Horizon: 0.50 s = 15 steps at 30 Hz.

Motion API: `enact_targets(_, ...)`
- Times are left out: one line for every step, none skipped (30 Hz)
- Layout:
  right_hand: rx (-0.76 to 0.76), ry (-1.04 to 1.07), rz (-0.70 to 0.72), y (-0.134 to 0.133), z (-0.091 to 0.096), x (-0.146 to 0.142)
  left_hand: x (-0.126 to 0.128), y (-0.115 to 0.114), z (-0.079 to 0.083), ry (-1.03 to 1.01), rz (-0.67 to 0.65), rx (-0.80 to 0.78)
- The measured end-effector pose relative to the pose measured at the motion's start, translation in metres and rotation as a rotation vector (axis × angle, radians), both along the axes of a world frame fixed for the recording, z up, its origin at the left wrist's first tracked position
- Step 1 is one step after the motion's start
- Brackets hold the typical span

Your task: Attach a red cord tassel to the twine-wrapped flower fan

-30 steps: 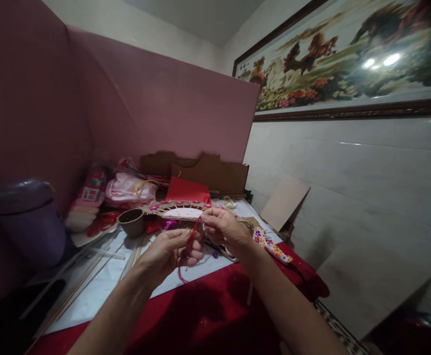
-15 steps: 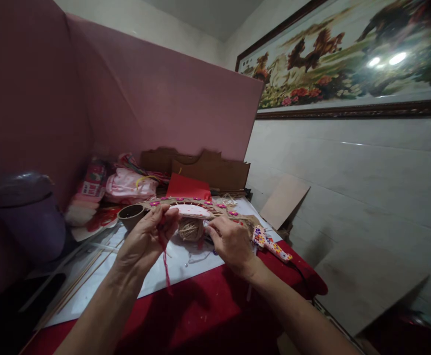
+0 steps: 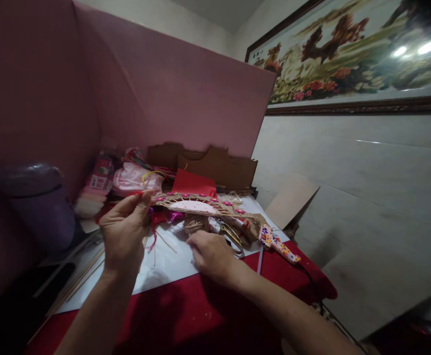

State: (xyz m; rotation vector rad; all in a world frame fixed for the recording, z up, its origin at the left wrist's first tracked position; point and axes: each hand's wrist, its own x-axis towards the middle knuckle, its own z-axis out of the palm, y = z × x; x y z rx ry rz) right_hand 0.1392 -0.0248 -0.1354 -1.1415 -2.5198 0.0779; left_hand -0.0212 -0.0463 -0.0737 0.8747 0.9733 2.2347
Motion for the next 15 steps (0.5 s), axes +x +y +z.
enact_targets(0.015,-0.052,0.001,0.002,-0.001,-0.011,-0.001,0.0,0.001,0.001,0.043,-0.003)
enact_targets(0.025,-0.104,0.005,0.005,-0.002,-0.021,-0.003,0.0,0.002,-0.004,0.077,-0.004)
enact_targets(0.027,-0.12,0.011,0.006,-0.003,-0.03,-0.004,0.0,0.002,-0.014,0.094,-0.008)
enact_targets(0.028,-0.131,0.02,0.007,-0.003,-0.036,-0.004,0.001,0.003,-0.028,0.095,-0.013)
enact_targets(0.028,-0.138,0.031,0.007,-0.004,-0.041,-0.005,0.001,0.002,-0.043,0.08,-0.02)
enact_targets(0.026,-0.14,0.043,0.007,-0.004,-0.042,-0.005,0.002,0.002,-0.056,0.057,-0.028)
enact_targets(0.022,-0.14,0.068,0.006,-0.003,-0.041,-0.005,0.003,0.001,-0.067,0.031,-0.036)
enact_targets(0.013,-0.134,0.101,0.005,-0.003,-0.038,-0.005,0.003,0.001,-0.073,0.009,-0.042)
enact_targets(0.002,-0.126,0.137,0.004,-0.002,-0.034,-0.005,0.004,0.0,-0.075,-0.007,-0.046)
enact_targets(-0.01,-0.115,0.171,0.004,-0.002,-0.03,-0.005,0.004,-0.001,-0.076,-0.016,-0.048)
enact_targets(-0.014,-0.119,0.178,0.004,-0.001,-0.027,-0.005,0.004,-0.002,-0.075,-0.02,-0.046)
enact_targets(-0.012,-0.136,0.169,0.004,-0.001,-0.024,-0.004,0.004,-0.003,-0.073,-0.016,-0.041)
enact_targets(-0.004,-0.165,0.142,0.004,-0.001,-0.023,-0.004,0.004,-0.003,-0.068,-0.008,-0.031)
enact_targets(0.006,-0.201,0.112,0.004,-0.001,-0.024,-0.003,0.004,-0.003,-0.066,0.007,-0.018)
enact_targets(0.013,-0.237,0.1,0.003,-0.002,-0.027,-0.003,0.004,-0.003,-0.066,0.024,-0.005)
